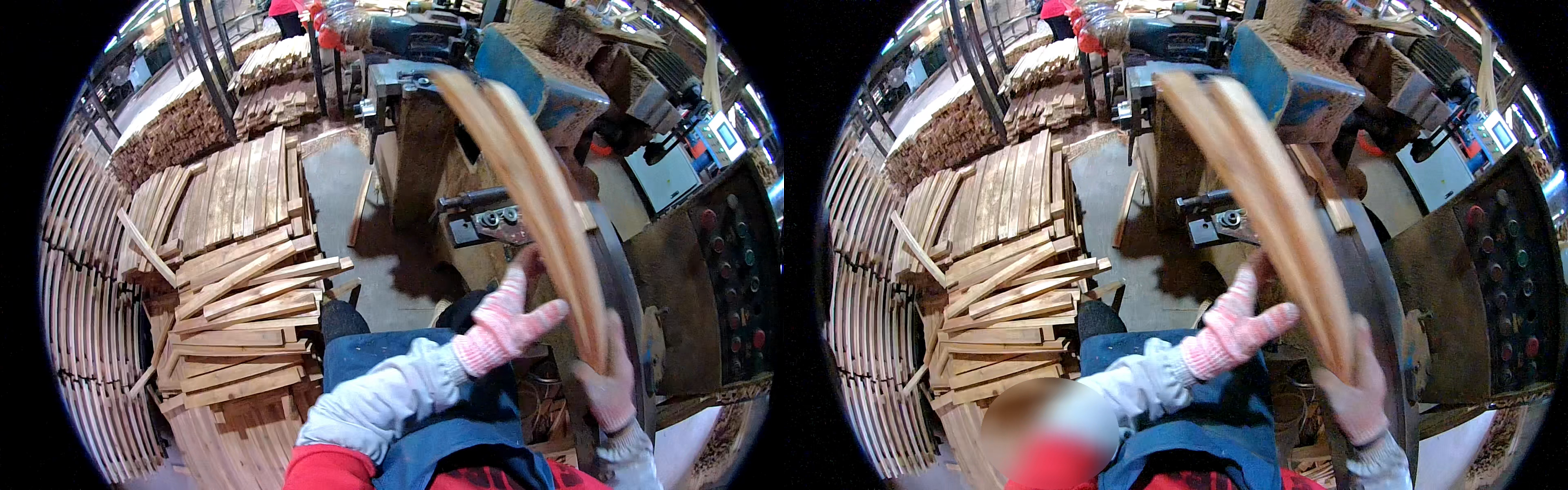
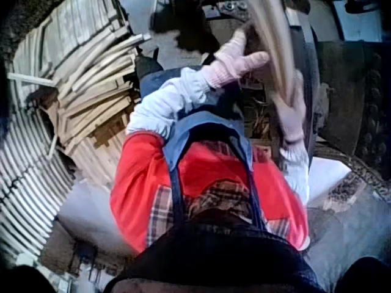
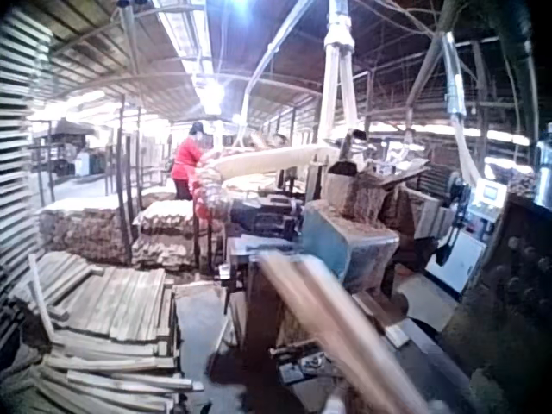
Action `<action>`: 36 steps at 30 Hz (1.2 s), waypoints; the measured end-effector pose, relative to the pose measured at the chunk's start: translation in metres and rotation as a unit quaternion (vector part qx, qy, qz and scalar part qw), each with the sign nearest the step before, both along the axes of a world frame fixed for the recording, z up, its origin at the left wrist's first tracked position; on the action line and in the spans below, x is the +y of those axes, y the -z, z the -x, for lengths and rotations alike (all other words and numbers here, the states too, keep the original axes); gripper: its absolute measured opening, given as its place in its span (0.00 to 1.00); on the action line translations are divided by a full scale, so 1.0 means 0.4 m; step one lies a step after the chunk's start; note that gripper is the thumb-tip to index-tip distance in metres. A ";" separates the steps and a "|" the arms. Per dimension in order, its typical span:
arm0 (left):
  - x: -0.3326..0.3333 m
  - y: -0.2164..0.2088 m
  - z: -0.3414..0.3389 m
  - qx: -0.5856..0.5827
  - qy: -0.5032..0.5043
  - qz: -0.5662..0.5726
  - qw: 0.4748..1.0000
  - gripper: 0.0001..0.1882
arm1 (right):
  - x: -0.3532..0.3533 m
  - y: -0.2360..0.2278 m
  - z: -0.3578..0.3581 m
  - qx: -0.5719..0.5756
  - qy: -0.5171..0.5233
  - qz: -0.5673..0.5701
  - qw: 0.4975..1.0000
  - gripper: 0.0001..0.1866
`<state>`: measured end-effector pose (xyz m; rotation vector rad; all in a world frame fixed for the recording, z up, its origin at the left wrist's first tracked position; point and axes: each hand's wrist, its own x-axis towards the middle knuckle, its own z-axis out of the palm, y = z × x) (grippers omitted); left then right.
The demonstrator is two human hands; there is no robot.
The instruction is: The person picks up curved wooden boards from a pile and feeds them one at a time into a machine to sand or plane them.
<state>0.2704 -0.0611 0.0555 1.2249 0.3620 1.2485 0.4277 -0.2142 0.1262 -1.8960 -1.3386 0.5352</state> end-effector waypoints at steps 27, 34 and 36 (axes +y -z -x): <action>0.507 0.507 1.171 0.830 -0.016 0.085 0.551 0.36 | 0.362 0.206 -0.348 -0.151 0.085 -0.200 0.964 0.33; 0.546 0.504 1.021 0.849 0.021 -0.002 0.528 0.40 | 0.110 0.167 -0.227 -0.189 0.086 -0.045 0.977 0.35; 0.554 0.497 1.021 0.851 0.042 0.010 0.524 0.35 | -0.074 0.154 -0.198 -0.248 0.121 0.063 0.959 0.35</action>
